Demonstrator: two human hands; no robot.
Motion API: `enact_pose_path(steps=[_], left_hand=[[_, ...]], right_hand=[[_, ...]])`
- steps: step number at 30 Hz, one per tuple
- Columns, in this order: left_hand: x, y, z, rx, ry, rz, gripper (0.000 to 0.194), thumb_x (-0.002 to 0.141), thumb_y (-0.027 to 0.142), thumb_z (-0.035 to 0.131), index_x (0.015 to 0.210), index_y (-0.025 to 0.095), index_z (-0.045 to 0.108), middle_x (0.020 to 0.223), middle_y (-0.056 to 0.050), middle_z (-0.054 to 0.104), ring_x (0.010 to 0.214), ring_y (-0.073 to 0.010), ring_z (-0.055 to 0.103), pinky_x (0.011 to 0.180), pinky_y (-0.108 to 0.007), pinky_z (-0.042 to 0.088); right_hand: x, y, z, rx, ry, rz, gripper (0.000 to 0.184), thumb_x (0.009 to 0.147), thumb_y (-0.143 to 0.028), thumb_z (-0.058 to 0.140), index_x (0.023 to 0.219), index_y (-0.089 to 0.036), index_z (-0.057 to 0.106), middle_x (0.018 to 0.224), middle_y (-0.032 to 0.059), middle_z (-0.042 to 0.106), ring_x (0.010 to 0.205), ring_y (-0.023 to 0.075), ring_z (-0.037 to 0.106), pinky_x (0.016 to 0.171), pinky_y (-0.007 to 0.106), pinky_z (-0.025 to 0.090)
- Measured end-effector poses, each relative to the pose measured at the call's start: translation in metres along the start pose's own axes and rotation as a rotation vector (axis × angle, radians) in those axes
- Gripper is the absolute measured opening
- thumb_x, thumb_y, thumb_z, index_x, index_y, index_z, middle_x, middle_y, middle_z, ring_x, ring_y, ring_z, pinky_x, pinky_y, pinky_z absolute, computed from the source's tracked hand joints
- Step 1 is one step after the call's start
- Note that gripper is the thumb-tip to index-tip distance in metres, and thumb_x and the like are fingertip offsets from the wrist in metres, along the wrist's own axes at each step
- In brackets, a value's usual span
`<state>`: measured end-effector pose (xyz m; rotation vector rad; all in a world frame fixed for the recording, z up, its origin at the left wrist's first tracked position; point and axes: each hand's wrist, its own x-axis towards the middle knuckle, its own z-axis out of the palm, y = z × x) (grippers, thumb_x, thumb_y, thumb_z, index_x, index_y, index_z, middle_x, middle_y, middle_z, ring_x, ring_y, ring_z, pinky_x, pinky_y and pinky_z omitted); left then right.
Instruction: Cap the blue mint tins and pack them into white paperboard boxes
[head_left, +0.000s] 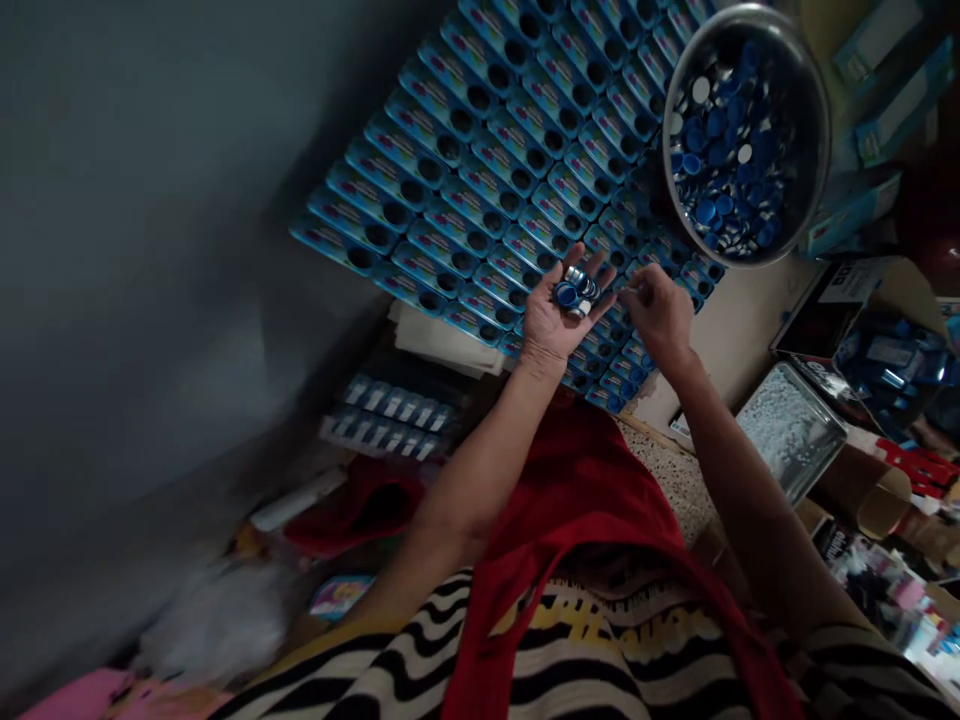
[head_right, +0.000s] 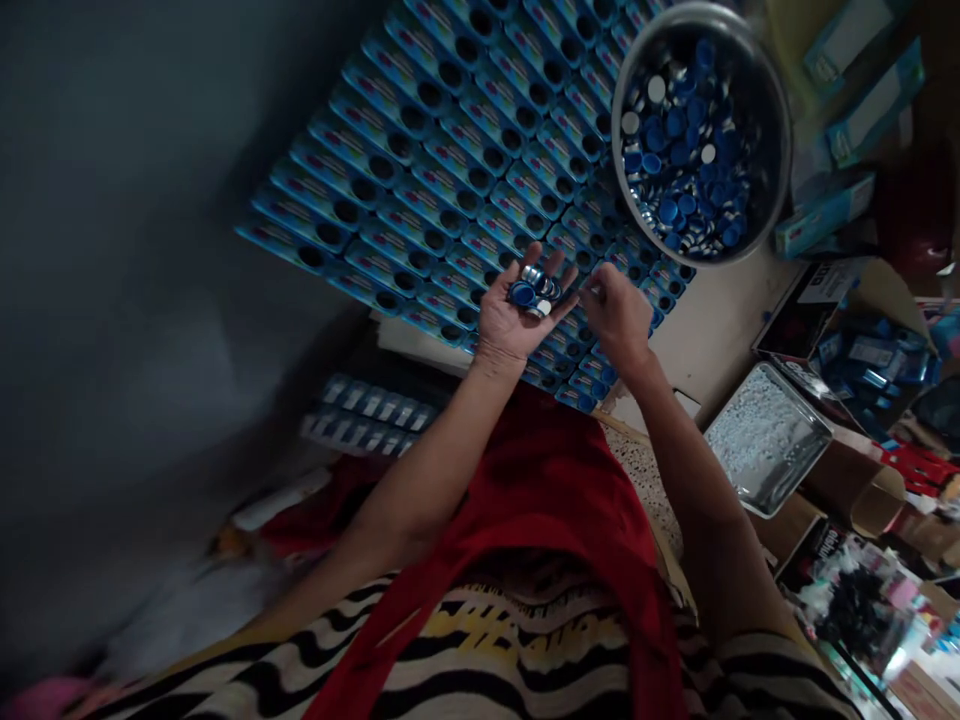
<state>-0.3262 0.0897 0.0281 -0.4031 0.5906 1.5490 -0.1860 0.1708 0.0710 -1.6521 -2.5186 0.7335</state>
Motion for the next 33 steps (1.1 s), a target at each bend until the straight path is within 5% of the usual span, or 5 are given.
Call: enact_pose_path(steps=[4,9,17,23,33], left_hand=[[-0.003,-0.006,-0.001,0.033,0.039,0.038,0.040,0.107,0.038,0.045,0.139,0.033,0.069,0.140,-0.003,0.073,0.143,-0.0254,0.061,0.116,-0.044,0.052],[-0.004,-0.015,-0.003,0.055,0.074,0.082,0.043,0.109,0.034,0.037,0.138,0.035,0.070,0.130,-0.002,0.077,0.140,-0.0224,0.063,0.114,-0.041,0.052],[-0.006,-0.013,-0.011,0.041,-0.033,0.133,0.050,0.109,0.029,0.028,0.136,0.035,0.070,0.127,0.000,0.078,0.131,-0.0207,0.069,0.110,-0.042,0.055],[-0.001,-0.017,-0.010,0.021,0.103,0.133,0.044,0.103,0.026,0.042,0.133,0.034,0.073,0.115,-0.004,0.081,0.129,-0.0217,0.070,0.108,-0.038,0.056],[-0.008,-0.027,-0.007,-0.093,-0.011,0.126,0.048,0.109,0.025,0.029,0.129,0.031,0.072,0.123,-0.004,0.079,0.133,-0.0223,0.068,0.113,-0.044,0.054]], right_hand=[[-0.030,-0.026,0.022,0.292,0.038,-0.157,0.027,0.101,-0.050,0.064,0.103,-0.025,0.072,0.085,0.0000,0.068,0.074,0.0146,0.062,0.074,0.027,0.051],[-0.044,-0.025,0.047,0.221,0.044,-0.116,0.015,0.098,-0.037,0.072,0.108,-0.026,0.077,0.098,0.0019,0.071,0.084,0.0155,0.065,0.079,0.027,0.052],[-0.059,-0.019,0.041,0.351,0.000,-0.243,0.016,0.102,-0.029,0.061,0.095,-0.025,0.075,0.107,0.0058,0.073,0.104,0.0181,0.069,0.094,0.030,0.054],[-0.049,-0.021,0.053,0.472,0.075,-0.044,0.016,0.098,-0.032,0.061,0.105,-0.022,0.072,0.095,0.0023,0.073,0.084,0.0161,0.067,0.083,0.030,0.057],[-0.052,-0.025,0.044,0.488,0.092,-0.128,0.011,0.094,-0.035,0.072,0.093,-0.028,0.080,0.094,0.0016,0.077,0.090,0.0181,0.072,0.088,0.031,0.057]])
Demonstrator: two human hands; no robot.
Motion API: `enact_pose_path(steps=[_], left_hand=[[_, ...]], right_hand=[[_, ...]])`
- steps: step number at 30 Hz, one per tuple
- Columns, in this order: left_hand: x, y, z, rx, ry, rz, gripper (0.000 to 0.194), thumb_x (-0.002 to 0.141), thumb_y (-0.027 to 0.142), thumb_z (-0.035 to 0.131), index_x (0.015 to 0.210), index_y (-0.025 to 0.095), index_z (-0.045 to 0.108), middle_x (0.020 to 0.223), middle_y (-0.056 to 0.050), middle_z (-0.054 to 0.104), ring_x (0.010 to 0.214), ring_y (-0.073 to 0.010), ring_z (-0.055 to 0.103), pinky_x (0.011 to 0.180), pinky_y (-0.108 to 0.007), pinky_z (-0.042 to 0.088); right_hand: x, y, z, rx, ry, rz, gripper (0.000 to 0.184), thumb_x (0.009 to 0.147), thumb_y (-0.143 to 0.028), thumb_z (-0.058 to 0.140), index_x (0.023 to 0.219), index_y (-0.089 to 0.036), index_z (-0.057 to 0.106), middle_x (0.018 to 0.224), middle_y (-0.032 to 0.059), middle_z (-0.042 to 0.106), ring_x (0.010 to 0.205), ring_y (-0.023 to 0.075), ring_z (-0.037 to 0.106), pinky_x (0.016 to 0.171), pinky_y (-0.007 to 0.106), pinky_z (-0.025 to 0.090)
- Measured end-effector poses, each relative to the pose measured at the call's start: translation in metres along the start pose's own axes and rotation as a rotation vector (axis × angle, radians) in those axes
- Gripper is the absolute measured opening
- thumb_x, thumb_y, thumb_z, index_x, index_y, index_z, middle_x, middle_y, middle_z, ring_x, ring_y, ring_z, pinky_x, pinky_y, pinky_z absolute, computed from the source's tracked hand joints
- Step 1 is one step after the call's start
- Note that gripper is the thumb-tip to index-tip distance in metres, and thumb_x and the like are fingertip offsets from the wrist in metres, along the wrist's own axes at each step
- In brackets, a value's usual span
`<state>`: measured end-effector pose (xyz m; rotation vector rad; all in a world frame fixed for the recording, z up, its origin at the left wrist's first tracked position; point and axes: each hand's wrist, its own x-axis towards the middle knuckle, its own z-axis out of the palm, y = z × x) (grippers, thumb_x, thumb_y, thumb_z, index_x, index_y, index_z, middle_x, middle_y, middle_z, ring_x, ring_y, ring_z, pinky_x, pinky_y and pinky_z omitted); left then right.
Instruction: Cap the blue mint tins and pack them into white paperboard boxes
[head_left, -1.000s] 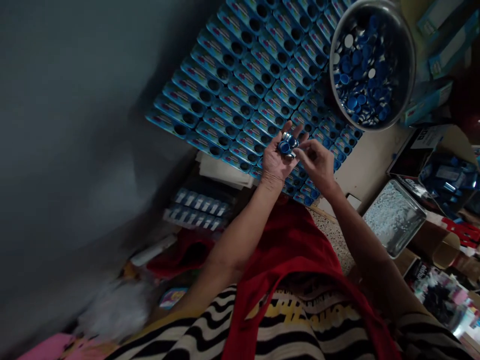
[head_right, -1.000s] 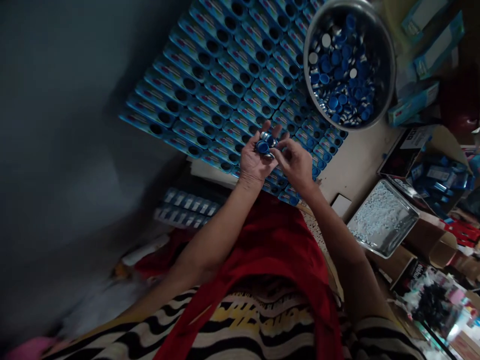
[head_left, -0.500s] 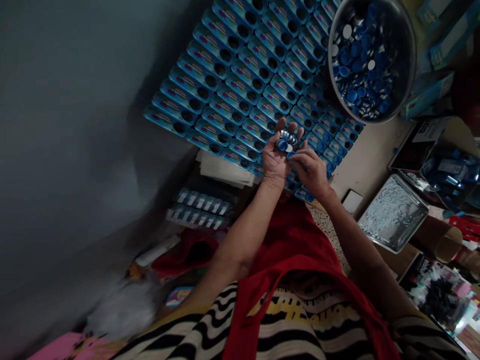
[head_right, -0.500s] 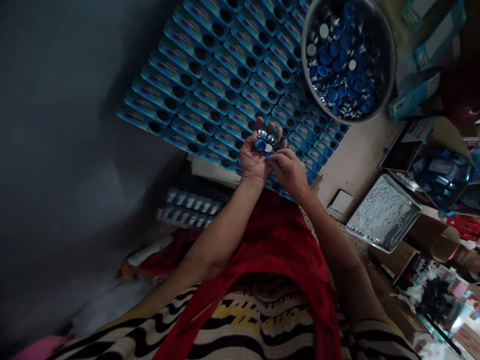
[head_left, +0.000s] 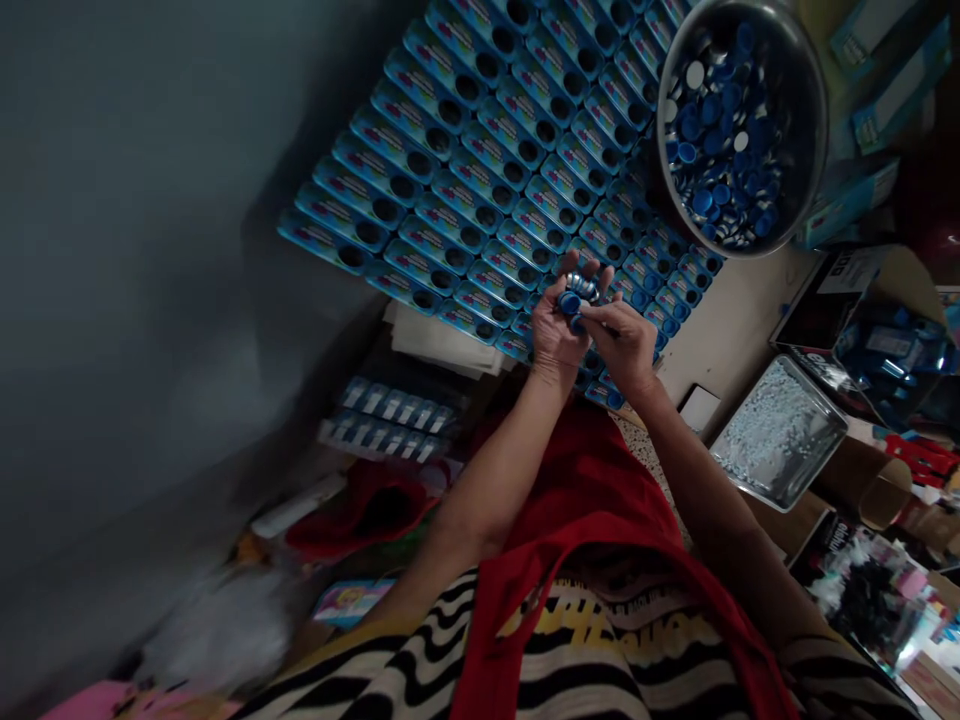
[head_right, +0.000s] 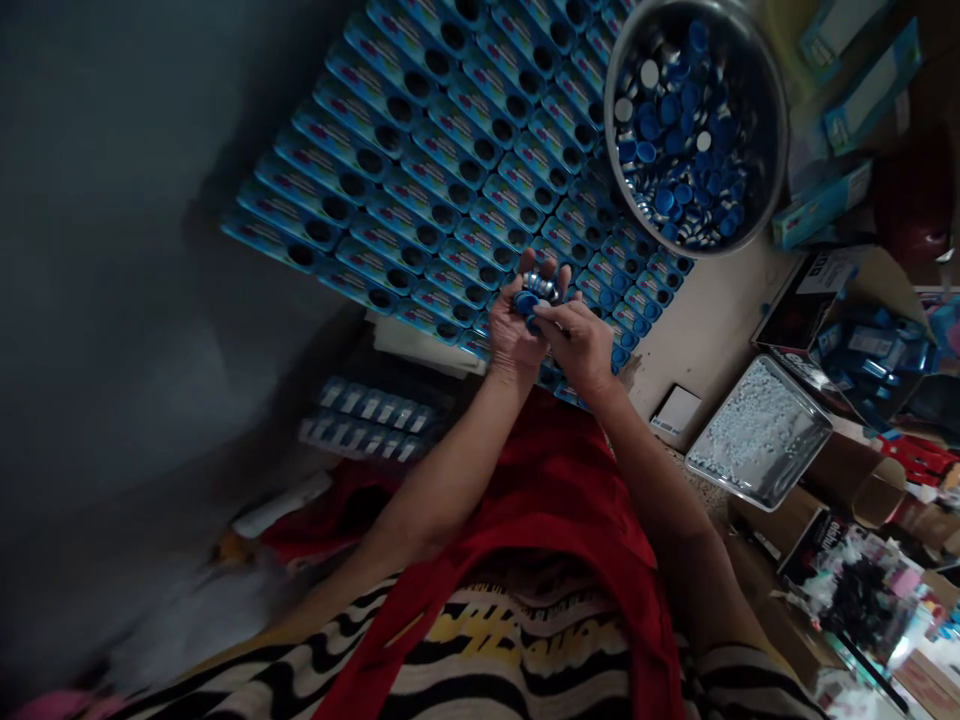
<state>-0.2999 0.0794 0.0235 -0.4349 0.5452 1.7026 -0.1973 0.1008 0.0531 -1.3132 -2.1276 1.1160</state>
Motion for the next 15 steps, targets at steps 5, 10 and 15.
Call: enact_pose_path(steps=[5,10,15], left_hand=[[-0.001,0.024,0.000,-0.112,-0.021,-0.030,0.045,0.111,0.028,0.030,0.130,0.034,0.070,0.112,0.001,0.081,0.123,-0.0197,0.072,0.118,-0.047,0.052],[0.004,0.051,0.004,-0.038,-0.022,0.019,0.047,0.110,0.027,0.032,0.135,0.039,0.069,0.110,0.002,0.080,0.126,-0.0180,0.071,0.121,-0.047,0.051],[0.003,0.041,0.015,0.007,0.031,-0.018,0.041,0.105,0.025,0.043,0.133,0.037,0.072,0.108,-0.001,0.081,0.125,-0.0220,0.073,0.117,-0.051,0.054]], right_hand=[[0.002,0.028,-0.030,0.181,0.211,0.311,0.017,0.089,-0.037,0.067,0.094,-0.022,0.072,0.084,0.0015,0.073,0.077,0.0177,0.069,0.076,0.033,0.059],[0.014,0.059,-0.053,-0.257,0.043,0.384,0.015,0.083,-0.027,0.067,0.093,-0.020,0.075,0.094,0.0062,0.077,0.088,0.0228,0.071,0.086,0.037,0.057],[0.032,0.045,-0.041,-0.656,-0.166,0.264,0.021,0.090,-0.019,0.057,0.097,-0.021,0.076,0.113,0.0104,0.077,0.105,0.0263,0.069,0.093,0.037,0.052]])
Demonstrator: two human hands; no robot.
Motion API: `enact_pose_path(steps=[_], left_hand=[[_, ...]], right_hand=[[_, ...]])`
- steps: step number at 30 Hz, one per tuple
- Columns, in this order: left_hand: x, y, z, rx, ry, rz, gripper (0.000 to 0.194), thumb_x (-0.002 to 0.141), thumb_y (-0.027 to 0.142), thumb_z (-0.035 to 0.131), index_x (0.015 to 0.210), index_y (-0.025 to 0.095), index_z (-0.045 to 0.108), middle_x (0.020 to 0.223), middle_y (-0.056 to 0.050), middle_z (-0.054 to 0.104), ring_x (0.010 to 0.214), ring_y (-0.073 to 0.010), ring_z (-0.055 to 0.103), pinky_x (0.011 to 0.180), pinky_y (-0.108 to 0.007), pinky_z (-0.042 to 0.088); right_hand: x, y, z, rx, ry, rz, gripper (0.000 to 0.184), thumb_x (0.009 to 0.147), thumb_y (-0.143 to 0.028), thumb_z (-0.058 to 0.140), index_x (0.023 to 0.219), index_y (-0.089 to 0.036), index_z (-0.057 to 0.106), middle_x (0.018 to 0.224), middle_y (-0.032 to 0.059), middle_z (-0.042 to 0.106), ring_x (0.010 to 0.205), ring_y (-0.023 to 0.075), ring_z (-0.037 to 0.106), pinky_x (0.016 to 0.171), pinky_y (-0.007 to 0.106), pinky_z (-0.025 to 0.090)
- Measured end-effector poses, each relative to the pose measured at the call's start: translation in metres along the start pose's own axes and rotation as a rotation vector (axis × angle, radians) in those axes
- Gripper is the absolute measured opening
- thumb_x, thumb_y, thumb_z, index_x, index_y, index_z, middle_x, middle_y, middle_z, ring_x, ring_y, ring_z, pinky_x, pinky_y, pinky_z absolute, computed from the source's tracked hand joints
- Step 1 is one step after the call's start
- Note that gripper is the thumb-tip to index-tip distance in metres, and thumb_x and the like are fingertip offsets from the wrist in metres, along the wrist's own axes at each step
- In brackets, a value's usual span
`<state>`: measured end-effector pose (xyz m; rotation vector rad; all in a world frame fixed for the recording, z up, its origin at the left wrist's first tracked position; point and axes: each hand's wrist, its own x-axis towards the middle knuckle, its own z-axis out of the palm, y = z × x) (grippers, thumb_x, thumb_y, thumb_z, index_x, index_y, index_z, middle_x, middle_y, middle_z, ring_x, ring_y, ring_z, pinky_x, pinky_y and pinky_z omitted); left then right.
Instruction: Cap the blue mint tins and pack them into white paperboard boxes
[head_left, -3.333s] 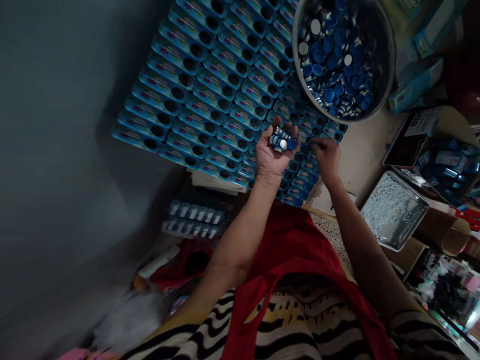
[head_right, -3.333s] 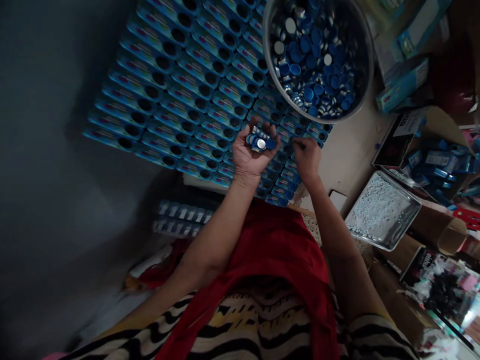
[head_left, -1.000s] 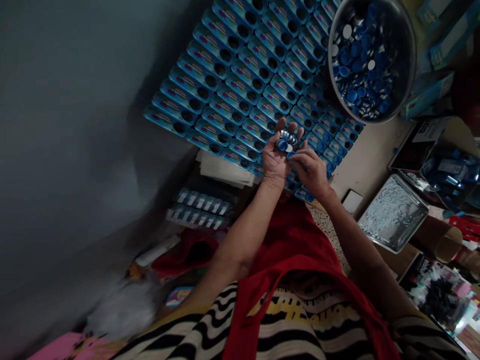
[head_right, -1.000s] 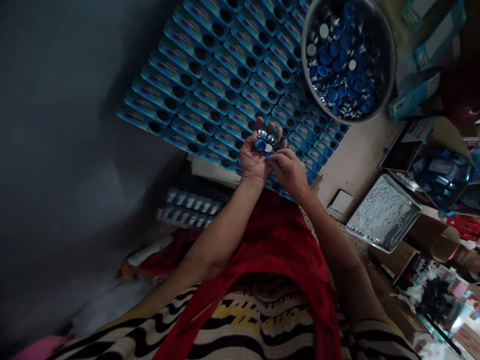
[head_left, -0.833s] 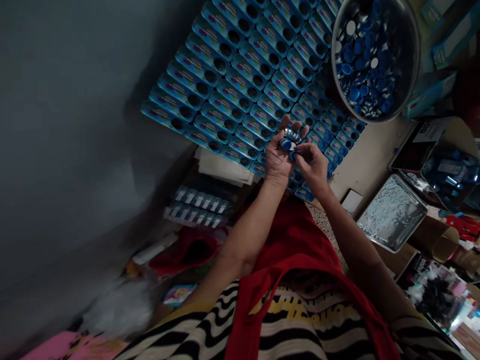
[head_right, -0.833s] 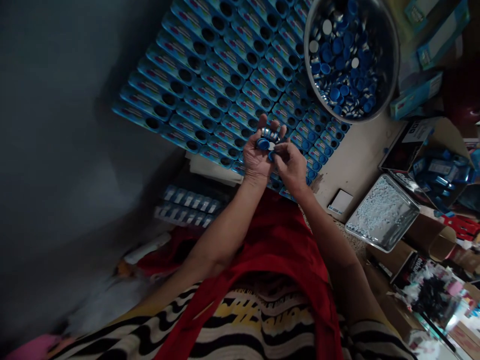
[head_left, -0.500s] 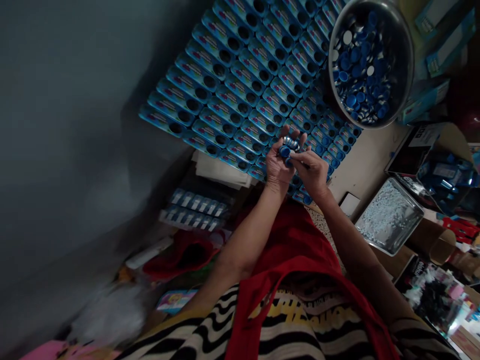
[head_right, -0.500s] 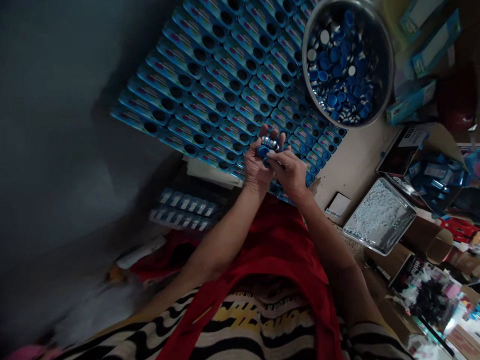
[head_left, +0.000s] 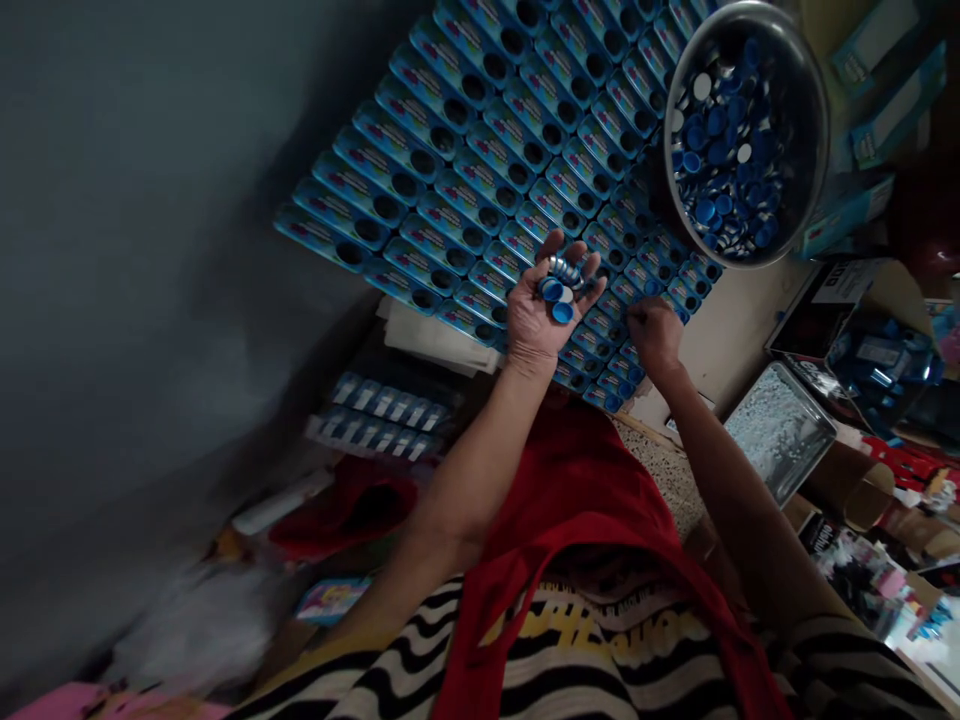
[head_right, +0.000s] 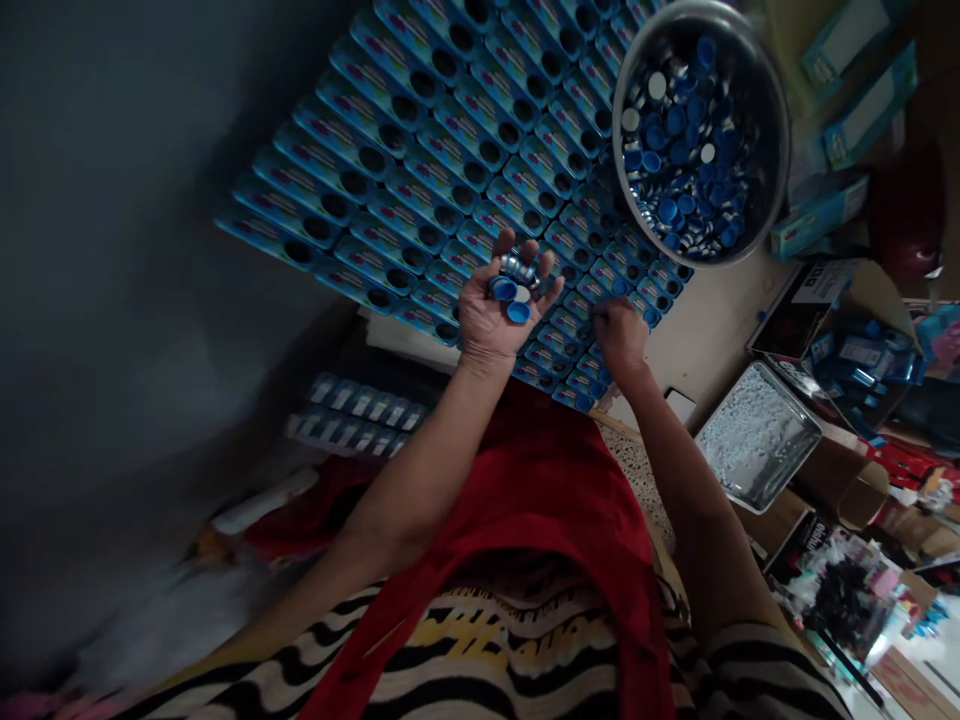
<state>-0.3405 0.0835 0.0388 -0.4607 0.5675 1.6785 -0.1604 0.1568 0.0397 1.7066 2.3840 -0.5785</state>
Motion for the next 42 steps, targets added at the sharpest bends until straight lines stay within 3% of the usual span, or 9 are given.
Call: enact_pose_path(steps=[6,11,15,20,23,26,31,36,42], left_hand=[[0.009,-0.007,-0.010,0.023,0.024,-0.017,0.035,0.104,0.024,0.047,0.121,0.032,0.076,0.122,-0.001,0.078,0.135,-0.0239,0.067,0.115,-0.045,0.056],[0.012,-0.007,-0.011,-0.038,-0.012,0.005,0.039,0.102,0.021,0.046,0.128,0.032,0.073,0.120,-0.002,0.079,0.131,-0.0251,0.069,0.111,-0.050,0.058],[0.008,-0.010,-0.007,0.010,-0.006,0.008,0.043,0.101,0.019,0.044,0.130,0.033,0.073,0.115,-0.002,0.080,0.125,-0.0232,0.073,0.111,-0.046,0.058],[0.004,-0.021,-0.012,0.084,0.029,0.051,0.042,0.101,0.022,0.044,0.127,0.035,0.074,0.119,0.000,0.079,0.131,-0.0215,0.070,0.113,-0.042,0.055],[0.001,-0.024,-0.018,0.103,0.032,0.043,0.040,0.102,0.022,0.041,0.121,0.034,0.075,0.121,0.001,0.077,0.133,-0.0218,0.068,0.113,-0.042,0.055],[-0.002,-0.017,-0.023,0.087,0.080,0.029,0.033,0.103,0.026,0.046,0.117,0.033,0.075,0.124,-0.001,0.077,0.133,-0.0230,0.068,0.112,-0.045,0.057],[-0.002,-0.004,-0.026,0.007,0.115,-0.025,0.024,0.105,0.030,0.050,0.112,0.028,0.073,0.117,-0.003,0.080,0.130,-0.0244,0.070,0.108,-0.045,0.059],[-0.003,-0.002,-0.025,0.003,0.105,-0.095,0.026,0.106,0.036,0.049,0.111,0.025,0.072,0.115,-0.006,0.080,0.130,-0.0271,0.070,0.109,-0.050,0.059],[-0.007,-0.002,-0.023,0.010,0.123,-0.135,0.022,0.104,0.035,0.053,0.102,0.024,0.073,0.120,-0.004,0.079,0.127,-0.0248,0.071,0.112,-0.049,0.056]], right_hand=[[0.029,0.002,-0.005,-0.127,-0.082,0.058,0.024,0.088,-0.030,0.072,0.111,-0.024,0.070,0.103,0.0102,0.074,0.095,0.0311,0.066,0.085,0.043,0.051],[0.028,-0.002,-0.017,-0.134,-0.099,0.011,0.021,0.087,-0.037,0.076,0.103,-0.024,0.071,0.093,0.0077,0.074,0.094,0.0309,0.067,0.086,0.043,0.051],[-0.002,-0.035,-0.021,0.099,0.017,-0.034,0.020,0.096,-0.045,0.068,0.097,-0.025,0.072,0.090,0.0041,0.074,0.087,0.0243,0.068,0.083,0.037,0.052],[-0.033,-0.075,0.014,0.423,0.099,-0.110,0.024,0.098,-0.045,0.065,0.089,-0.023,0.071,0.086,0.0025,0.071,0.081,0.0187,0.066,0.079,0.032,0.052],[-0.042,-0.071,0.031,0.580,0.131,-0.098,0.018,0.094,-0.038,0.065,0.084,-0.023,0.067,0.086,0.0016,0.070,0.080,0.0162,0.064,0.078,0.029,0.053],[-0.044,-0.040,0.029,0.654,0.151,-0.002,0.013,0.088,-0.031,0.064,0.094,-0.021,0.069,0.084,0.0009,0.071,0.076,0.0160,0.065,0.074,0.028,0.054],[-0.032,0.006,0.014,0.285,0.089,0.066,0.018,0.083,-0.023,0.064,0.095,-0.018,0.077,0.093,0.0064,0.076,0.087,0.0221,0.070,0.086,0.036,0.055],[-0.015,-0.008,0.014,-0.050,-0.051,0.020,0.016,0.088,-0.021,0.063,0.095,-0.023,0.077,0.108,0.0087,0.078,0.100,0.0276,0.071,0.087,0.039,0.053],[0.004,-0.012,0.001,-0.187,-0.124,0.105,0.031,0.082,-0.031,0.077,0.111,-0.024,0.071,0.099,0.0083,0.077,0.091,0.0301,0.070,0.081,0.040,0.051]])
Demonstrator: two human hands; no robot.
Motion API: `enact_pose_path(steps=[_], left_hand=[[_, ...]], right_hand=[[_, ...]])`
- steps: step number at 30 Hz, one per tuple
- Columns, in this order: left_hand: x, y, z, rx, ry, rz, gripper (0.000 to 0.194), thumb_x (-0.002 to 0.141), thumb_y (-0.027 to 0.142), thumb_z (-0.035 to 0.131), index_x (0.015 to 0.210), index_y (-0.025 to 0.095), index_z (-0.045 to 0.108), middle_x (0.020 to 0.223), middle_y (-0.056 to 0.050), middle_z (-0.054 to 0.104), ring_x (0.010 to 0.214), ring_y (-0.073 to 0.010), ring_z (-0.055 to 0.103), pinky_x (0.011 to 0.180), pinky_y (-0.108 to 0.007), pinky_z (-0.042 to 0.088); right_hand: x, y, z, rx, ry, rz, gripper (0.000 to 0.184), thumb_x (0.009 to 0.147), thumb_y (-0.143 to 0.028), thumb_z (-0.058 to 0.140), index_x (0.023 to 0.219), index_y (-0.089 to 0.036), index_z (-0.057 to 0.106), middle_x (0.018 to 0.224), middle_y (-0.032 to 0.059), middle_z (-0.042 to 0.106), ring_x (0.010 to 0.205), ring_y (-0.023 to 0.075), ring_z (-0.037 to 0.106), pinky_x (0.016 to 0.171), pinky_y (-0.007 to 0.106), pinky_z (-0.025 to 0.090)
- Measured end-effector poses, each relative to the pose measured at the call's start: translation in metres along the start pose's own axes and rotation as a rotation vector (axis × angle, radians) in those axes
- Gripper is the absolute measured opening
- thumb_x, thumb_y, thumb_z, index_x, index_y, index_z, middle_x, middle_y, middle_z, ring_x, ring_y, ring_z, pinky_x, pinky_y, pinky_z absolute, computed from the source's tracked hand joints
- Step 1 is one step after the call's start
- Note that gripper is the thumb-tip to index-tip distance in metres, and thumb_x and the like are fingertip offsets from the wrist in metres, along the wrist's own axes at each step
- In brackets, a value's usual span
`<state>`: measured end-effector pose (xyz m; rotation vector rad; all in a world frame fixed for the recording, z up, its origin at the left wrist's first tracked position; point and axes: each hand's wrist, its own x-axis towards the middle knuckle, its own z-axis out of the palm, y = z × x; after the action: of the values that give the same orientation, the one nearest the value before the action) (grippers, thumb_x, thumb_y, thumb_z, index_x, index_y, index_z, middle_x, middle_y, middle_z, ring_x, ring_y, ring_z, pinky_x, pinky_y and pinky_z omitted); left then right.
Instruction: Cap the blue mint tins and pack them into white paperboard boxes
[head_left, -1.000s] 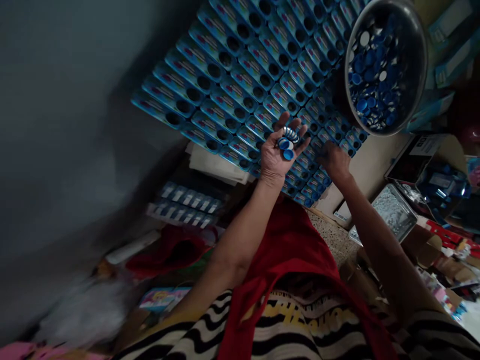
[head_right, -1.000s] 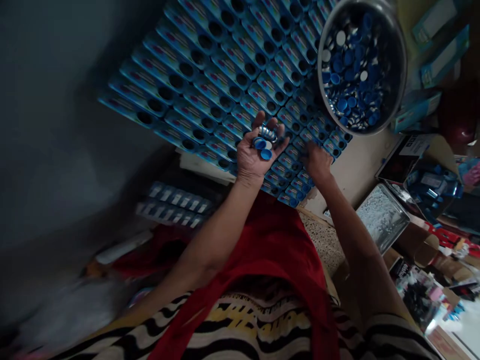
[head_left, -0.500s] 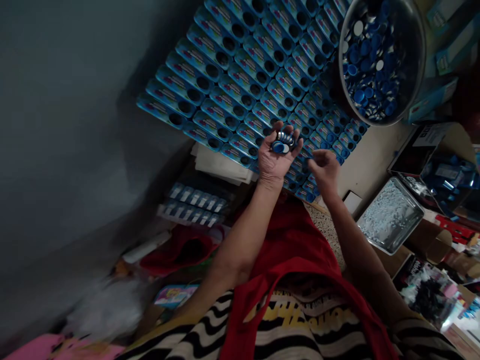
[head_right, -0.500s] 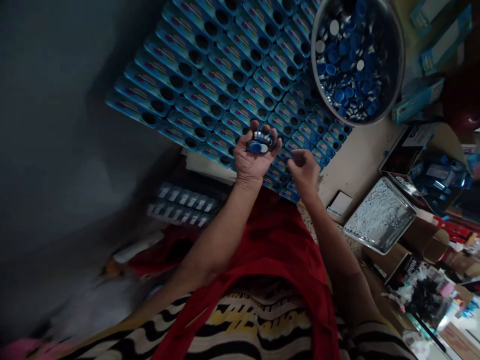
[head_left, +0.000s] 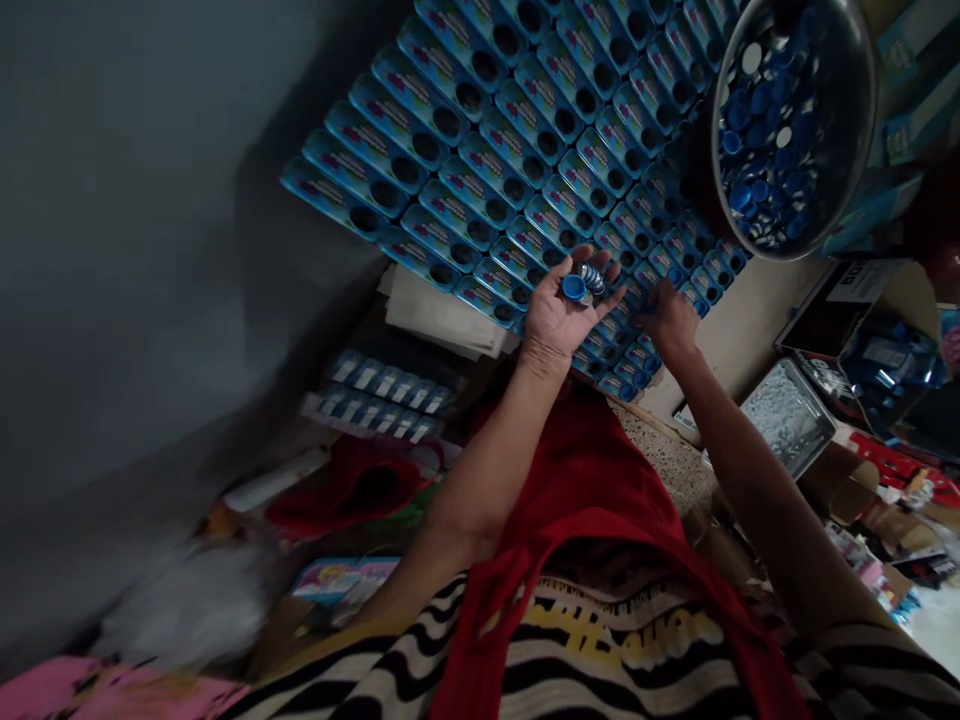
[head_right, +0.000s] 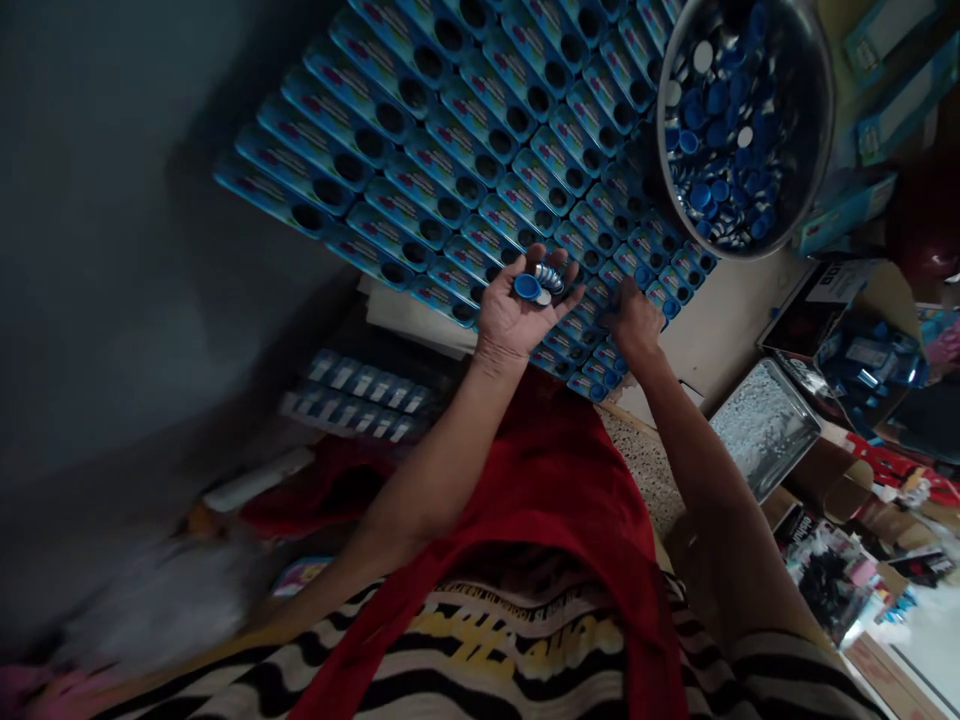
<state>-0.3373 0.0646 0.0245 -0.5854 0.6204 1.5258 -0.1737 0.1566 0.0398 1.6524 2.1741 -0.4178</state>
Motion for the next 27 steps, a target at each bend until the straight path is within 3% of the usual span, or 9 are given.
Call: enact_pose_path(steps=[3,5,7,10,14,18,22,27], left_hand=[[-0.003,-0.001,0.000,-0.022,-0.026,-0.052,0.025,0.104,0.033,0.051,0.102,0.022,0.072,0.108,-0.006,0.081,0.120,-0.0249,0.074,0.109,-0.050,0.058],[-0.005,-0.003,0.000,-0.003,-0.021,-0.117,0.027,0.105,0.031,0.048,0.099,0.020,0.072,0.100,-0.006,0.081,0.108,-0.0234,0.078,0.104,-0.047,0.061],[-0.006,-0.006,-0.001,0.038,0.022,-0.174,0.028,0.106,0.031,0.049,0.097,0.019,0.072,0.090,-0.005,0.080,0.092,-0.0203,0.078,0.095,-0.041,0.064],[-0.006,-0.013,-0.001,0.090,0.073,-0.224,0.027,0.106,0.031,0.051,0.097,0.019,0.074,0.079,-0.002,0.077,0.075,-0.0162,0.075,0.080,-0.030,0.064],[-0.008,-0.019,-0.004,0.099,0.054,-0.248,0.031,0.108,0.031,0.048,0.095,0.020,0.074,0.079,-0.001,0.076,0.067,-0.0133,0.072,0.066,-0.024,0.061],[-0.014,-0.009,-0.011,0.090,0.047,-0.227,0.031,0.108,0.032,0.048,0.094,0.019,0.072,0.087,-0.003,0.079,0.079,-0.0162,0.076,0.078,-0.030,0.064],[-0.021,0.007,-0.017,0.086,-0.003,-0.157,0.026,0.106,0.032,0.050,0.101,0.019,0.072,0.098,-0.006,0.080,0.099,-0.0212,0.079,0.097,-0.041,0.063],[-0.024,0.012,-0.019,0.127,-0.034,-0.166,0.022,0.105,0.032,0.054,0.109,0.018,0.070,0.099,-0.006,0.080,0.104,-0.0221,0.079,0.103,-0.045,0.061]], right_hand=[[-0.008,-0.005,-0.015,0.050,0.019,-0.063,0.016,0.088,-0.034,0.073,0.100,-0.023,0.072,0.094,0.0074,0.076,0.090,0.0269,0.068,0.082,0.037,0.049],[-0.019,-0.017,-0.025,0.163,0.131,-0.164,0.013,0.094,-0.035,0.068,0.096,-0.024,0.073,0.095,0.0063,0.075,0.090,0.0242,0.067,0.084,0.035,0.049],[-0.029,-0.034,-0.030,0.269,0.236,-0.315,0.013,0.095,-0.034,0.068,0.101,-0.025,0.076,0.099,0.0047,0.074,0.093,0.0224,0.066,0.089,0.036,0.049],[-0.037,-0.054,-0.025,0.318,0.244,-0.456,0.008,0.091,-0.030,0.075,0.097,-0.028,0.079,0.099,0.0028,0.074,0.096,0.0222,0.067,0.096,0.039,0.048],[-0.040,-0.053,-0.013,0.500,0.216,-0.400,0.004,0.088,-0.027,0.077,0.086,-0.025,0.079,0.092,0.0016,0.074,0.090,0.0203,0.069,0.088,0.035,0.051],[-0.046,-0.022,-0.009,0.776,0.206,-0.241,0.014,0.089,-0.033,0.071,0.090,-0.022,0.079,0.086,0.0012,0.076,0.081,0.0184,0.070,0.078,0.031,0.054],[-0.055,0.004,0.002,0.591,0.143,-0.082,0.012,0.083,-0.025,0.069,0.090,-0.019,0.077,0.085,0.0020,0.077,0.080,0.0191,0.070,0.078,0.030,0.054],[-0.051,-0.004,0.023,0.139,0.039,-0.084,0.012,0.090,-0.023,0.066,0.091,-0.021,0.078,0.103,0.0078,0.079,0.098,0.0236,0.071,0.086,0.033,0.049]])
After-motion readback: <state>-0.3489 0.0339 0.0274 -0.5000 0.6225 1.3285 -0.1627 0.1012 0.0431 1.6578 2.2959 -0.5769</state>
